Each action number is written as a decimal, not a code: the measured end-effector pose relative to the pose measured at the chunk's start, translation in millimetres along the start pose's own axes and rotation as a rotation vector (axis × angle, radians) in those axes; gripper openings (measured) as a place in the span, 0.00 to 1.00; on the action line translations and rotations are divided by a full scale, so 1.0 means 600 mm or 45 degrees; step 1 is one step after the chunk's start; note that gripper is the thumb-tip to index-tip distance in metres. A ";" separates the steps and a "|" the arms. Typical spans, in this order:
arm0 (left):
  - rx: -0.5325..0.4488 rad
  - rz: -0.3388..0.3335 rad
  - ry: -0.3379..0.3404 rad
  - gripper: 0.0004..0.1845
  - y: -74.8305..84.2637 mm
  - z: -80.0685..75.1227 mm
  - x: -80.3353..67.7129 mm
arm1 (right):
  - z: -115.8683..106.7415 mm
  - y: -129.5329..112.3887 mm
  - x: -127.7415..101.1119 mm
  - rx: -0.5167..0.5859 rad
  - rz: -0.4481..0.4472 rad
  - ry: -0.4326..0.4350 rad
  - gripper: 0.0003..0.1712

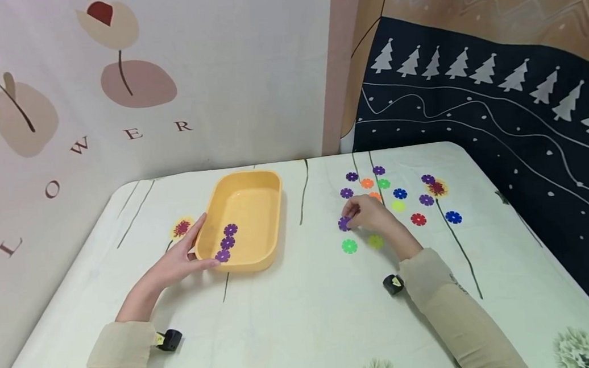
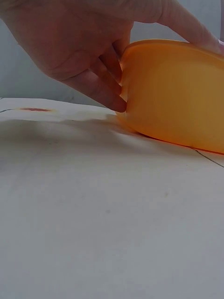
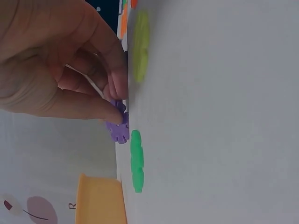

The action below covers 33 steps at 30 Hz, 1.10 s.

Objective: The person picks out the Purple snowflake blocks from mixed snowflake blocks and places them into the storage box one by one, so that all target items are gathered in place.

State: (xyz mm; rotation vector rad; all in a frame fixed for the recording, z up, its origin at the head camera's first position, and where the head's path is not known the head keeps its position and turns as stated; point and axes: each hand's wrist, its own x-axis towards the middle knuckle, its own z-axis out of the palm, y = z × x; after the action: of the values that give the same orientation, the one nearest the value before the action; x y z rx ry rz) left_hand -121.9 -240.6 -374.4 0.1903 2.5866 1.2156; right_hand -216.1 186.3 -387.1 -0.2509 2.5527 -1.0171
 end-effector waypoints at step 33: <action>0.016 0.011 0.014 0.61 0.001 0.003 0.001 | -0.010 -0.081 0.016 0.189 -0.065 0.103 0.12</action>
State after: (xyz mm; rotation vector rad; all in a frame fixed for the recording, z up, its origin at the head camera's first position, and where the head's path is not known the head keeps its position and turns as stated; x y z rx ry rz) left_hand -121.9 -238.8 -375.3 0.1981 2.6061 1.2067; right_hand -226.1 152.1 -351.8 -0.2397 2.5378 -1.2536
